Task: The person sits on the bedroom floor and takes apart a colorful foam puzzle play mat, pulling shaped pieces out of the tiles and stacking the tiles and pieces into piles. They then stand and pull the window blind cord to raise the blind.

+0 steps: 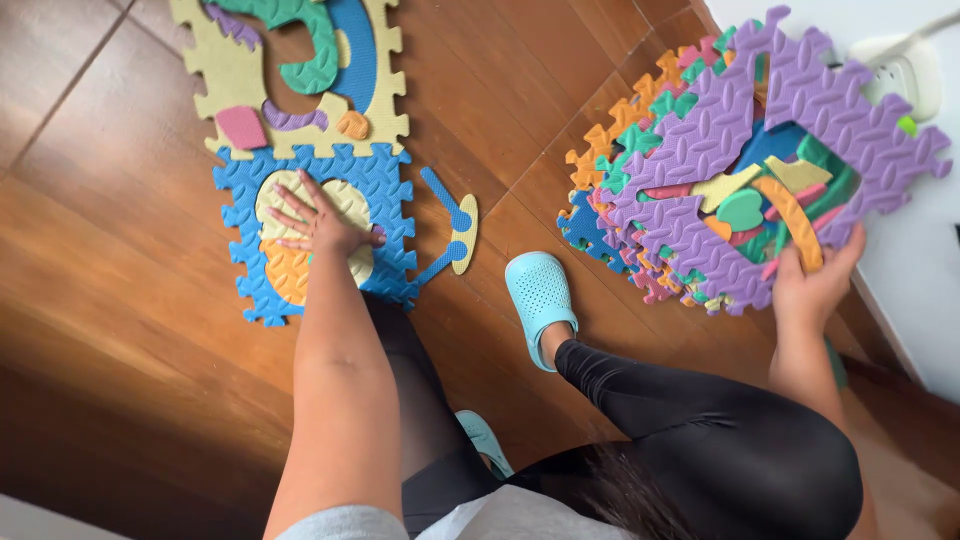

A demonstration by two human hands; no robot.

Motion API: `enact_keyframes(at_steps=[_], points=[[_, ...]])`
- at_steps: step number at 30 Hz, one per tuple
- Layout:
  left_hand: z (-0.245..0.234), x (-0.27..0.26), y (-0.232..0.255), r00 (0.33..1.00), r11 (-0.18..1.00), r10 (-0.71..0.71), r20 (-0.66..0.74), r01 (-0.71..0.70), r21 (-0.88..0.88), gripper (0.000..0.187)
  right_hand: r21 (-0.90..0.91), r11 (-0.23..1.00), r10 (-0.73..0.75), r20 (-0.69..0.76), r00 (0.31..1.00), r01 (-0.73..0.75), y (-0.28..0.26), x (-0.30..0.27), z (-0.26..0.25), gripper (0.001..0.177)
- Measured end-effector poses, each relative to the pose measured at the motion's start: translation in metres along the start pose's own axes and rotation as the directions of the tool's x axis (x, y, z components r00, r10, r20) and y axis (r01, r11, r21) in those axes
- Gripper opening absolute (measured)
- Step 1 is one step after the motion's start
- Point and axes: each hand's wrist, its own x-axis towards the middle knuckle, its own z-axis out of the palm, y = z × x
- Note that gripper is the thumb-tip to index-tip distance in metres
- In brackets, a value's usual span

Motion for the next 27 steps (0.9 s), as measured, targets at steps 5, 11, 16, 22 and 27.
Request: enact_keyframes(at_steps=[5,11,16,22,27], points=[[0.008,0.004,-0.007,0.998,0.999,0.04,-0.05,-0.041,-0.023,0.178,-0.133,0.991,-0.004,0.014,1.0,0.006,-0.023,-0.026,0.009,0.068],[0.005,0.002,-0.004,0.999,0.999,0.03,-0.038,-0.03,-0.019,0.177,-0.347,0.937,-0.01,0.106,0.994,0.047,-0.005,-0.033,0.028,0.075],[0.006,0.004,-0.004,0.999,0.999,0.029,-0.038,-0.03,-0.031,0.177,-0.359,0.928,0.139,0.078,0.987,-0.102,-0.011,-0.014,0.024,0.077],[0.008,0.002,-0.006,0.997,0.999,0.04,-0.061,-0.041,-0.025,0.176,-0.404,0.908,0.189,0.162,0.968,-0.11,-0.035,-0.009,0.012,0.084],[0.008,0.005,-0.009,0.996,0.999,0.05,-0.069,-0.051,-0.015,0.177,-0.515,0.755,-0.427,0.083,0.9,0.406,-0.097,-0.018,0.004,0.075]])
